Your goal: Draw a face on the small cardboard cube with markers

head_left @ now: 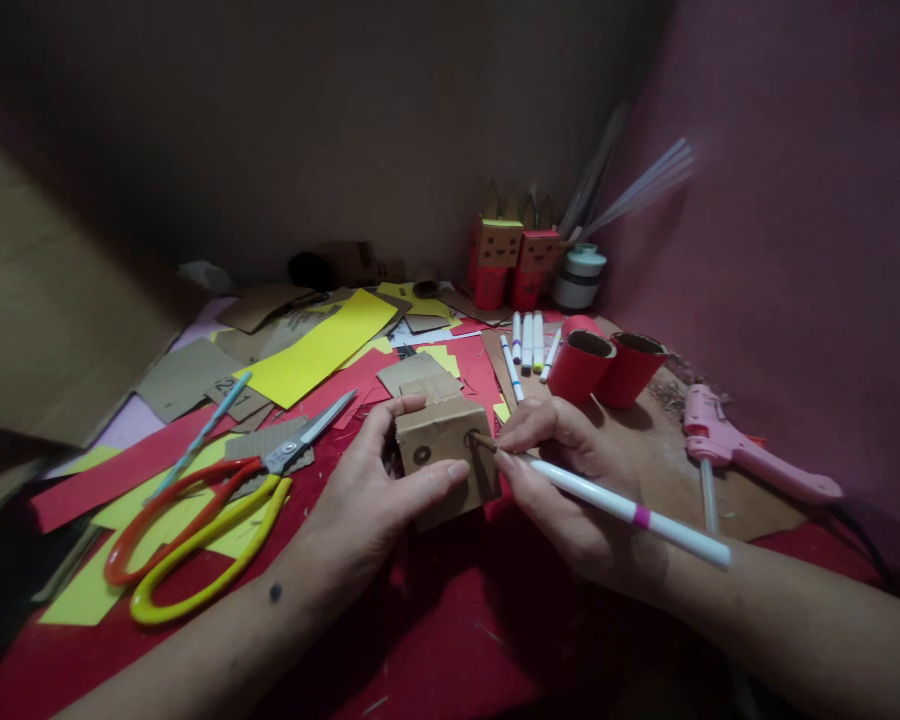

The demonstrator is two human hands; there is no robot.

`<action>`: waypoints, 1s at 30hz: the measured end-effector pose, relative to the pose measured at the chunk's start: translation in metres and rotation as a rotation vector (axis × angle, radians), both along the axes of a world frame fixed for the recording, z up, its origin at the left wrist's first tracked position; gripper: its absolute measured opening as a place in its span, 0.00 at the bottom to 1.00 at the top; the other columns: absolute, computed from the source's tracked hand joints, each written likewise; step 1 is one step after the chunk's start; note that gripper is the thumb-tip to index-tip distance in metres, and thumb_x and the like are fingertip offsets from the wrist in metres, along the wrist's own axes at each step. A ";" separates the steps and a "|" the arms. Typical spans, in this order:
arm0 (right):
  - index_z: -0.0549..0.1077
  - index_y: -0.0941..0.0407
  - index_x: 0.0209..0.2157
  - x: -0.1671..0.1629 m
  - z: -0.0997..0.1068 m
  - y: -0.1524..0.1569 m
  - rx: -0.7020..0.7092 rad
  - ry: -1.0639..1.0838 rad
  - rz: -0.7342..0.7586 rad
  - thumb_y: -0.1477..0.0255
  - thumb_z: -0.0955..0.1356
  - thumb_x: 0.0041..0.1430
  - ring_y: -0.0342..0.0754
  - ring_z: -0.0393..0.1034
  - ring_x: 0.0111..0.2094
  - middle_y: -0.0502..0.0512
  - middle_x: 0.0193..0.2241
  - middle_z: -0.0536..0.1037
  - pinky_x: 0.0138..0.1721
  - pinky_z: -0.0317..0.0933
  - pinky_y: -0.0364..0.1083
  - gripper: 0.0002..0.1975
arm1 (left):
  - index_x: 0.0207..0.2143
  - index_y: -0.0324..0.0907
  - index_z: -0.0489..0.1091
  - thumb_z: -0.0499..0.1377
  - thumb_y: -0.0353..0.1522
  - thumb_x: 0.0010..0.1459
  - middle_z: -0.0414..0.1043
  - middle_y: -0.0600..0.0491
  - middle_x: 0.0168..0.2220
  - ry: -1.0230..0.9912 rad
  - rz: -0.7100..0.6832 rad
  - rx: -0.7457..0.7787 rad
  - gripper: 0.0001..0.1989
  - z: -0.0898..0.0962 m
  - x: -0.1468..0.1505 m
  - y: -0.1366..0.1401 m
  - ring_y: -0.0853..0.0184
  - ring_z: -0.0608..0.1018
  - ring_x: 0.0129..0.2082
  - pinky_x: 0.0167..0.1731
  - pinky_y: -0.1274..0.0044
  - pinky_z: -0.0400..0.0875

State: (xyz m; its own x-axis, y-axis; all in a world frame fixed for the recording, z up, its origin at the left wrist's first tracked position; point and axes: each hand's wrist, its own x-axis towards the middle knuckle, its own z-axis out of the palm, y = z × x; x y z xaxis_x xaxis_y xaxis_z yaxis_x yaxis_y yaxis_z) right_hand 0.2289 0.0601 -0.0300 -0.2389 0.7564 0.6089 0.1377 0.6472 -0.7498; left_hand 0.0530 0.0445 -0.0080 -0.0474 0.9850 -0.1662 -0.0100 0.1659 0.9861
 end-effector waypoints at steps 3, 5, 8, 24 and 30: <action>0.67 0.53 0.34 0.001 0.002 0.000 0.003 -0.022 0.021 0.77 0.67 0.60 0.43 0.63 0.26 0.48 0.27 0.69 0.27 0.59 0.44 0.05 | 0.52 0.46 0.65 0.70 0.36 0.46 0.79 0.54 0.37 0.011 0.001 -0.002 0.30 0.000 0.000 0.000 0.60 0.81 0.36 0.30 0.77 0.75; 0.67 0.53 0.34 0.001 0.002 0.000 0.005 -0.016 0.026 0.77 0.67 0.60 0.43 0.64 0.26 0.49 0.28 0.70 0.27 0.60 0.43 0.05 | 0.52 0.46 0.65 0.70 0.36 0.47 0.79 0.53 0.37 0.050 0.009 -0.001 0.30 0.001 0.000 0.000 0.58 0.81 0.37 0.30 0.76 0.75; 0.67 0.53 0.34 0.000 0.001 0.000 -0.001 -0.012 0.022 0.77 0.67 0.60 0.43 0.65 0.26 0.49 0.28 0.71 0.27 0.60 0.44 0.05 | 0.51 0.46 0.66 0.69 0.36 0.47 0.79 0.54 0.37 0.080 0.016 -0.004 0.28 0.002 0.000 -0.001 0.58 0.81 0.38 0.32 0.75 0.76; 0.68 0.54 0.32 0.000 0.004 0.000 0.016 -0.045 0.029 0.78 0.66 0.58 0.43 0.63 0.26 0.49 0.26 0.69 0.27 0.59 0.44 0.05 | 0.51 0.45 0.66 0.69 0.36 0.47 0.79 0.52 0.37 0.052 0.006 0.012 0.29 0.001 0.000 -0.001 0.55 0.82 0.39 0.33 0.74 0.76; 0.67 0.54 0.31 0.004 0.006 -0.001 0.010 -0.083 0.013 0.77 0.65 0.58 0.44 0.63 0.26 0.50 0.26 0.69 0.27 0.60 0.45 0.04 | 0.52 0.45 0.66 0.70 0.37 0.46 0.79 0.52 0.40 0.072 0.008 0.025 0.30 -0.001 -0.002 0.000 0.57 0.81 0.42 0.35 0.75 0.76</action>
State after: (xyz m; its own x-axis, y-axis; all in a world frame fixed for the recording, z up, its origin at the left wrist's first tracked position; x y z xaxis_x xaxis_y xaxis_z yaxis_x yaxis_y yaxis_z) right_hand 0.2324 0.0594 -0.0238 -0.2986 0.7470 0.5941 0.1902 0.6565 -0.7299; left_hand 0.0513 0.0450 -0.0094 -0.0661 0.9884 -0.1370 0.0596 0.1410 0.9882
